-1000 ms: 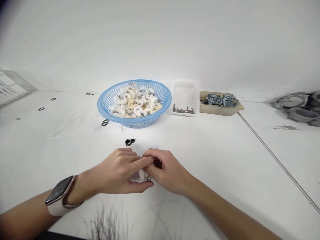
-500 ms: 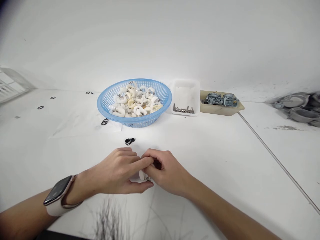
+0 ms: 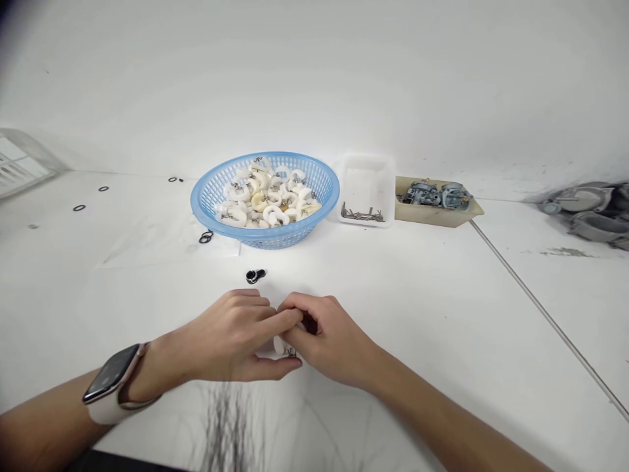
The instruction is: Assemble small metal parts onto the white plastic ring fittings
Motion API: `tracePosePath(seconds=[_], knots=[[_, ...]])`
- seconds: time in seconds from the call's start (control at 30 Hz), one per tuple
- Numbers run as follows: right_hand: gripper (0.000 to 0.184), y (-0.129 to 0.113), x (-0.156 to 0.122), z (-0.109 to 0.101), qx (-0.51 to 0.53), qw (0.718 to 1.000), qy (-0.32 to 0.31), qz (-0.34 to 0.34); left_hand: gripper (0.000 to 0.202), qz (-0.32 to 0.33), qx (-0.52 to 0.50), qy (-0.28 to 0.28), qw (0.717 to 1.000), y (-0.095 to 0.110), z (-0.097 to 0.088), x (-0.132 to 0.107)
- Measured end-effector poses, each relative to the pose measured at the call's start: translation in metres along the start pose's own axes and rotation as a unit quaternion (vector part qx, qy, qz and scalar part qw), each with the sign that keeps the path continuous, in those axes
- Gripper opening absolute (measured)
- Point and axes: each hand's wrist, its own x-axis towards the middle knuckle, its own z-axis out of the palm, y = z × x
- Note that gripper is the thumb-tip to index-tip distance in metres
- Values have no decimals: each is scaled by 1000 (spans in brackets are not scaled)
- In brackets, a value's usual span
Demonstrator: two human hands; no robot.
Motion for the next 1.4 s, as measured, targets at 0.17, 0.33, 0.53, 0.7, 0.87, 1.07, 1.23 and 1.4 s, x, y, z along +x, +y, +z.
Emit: tracePosePath(seconds=[0.17,0.33,0.53,0.7,0.87,1.07,1.23,1.4], knots=[[12,-1,0,0,-10,1000,-2,-3,34,0,10,1,1000,0,1,1],[13,0,0,0,-18,1000,-6,-3,33,0,17,-5,1000,1,-1,1],[13,0,0,0,-21,1000,-10,-4,34,0,20,-12,1000,2,-3,0],[12,0,0,-1,-21,1000,-9,-4,34,-1,23,-15,1000,2,-2,-1],[12,1,0,0,-27,999,-14,-9,34,0,28,-15,1000,2,-1,-1],[13,0,-1,1,-38,999,-12,-13,33,-1,32,-24,999,4,-1,-3],[13,0,-1,2,-40,999,-10,-14,32,-3,33,-36,999,4,-1,-4],[13,0,-1,1,-39,999,-11,-13,31,-4,39,-42,998,3,-1,-3]])
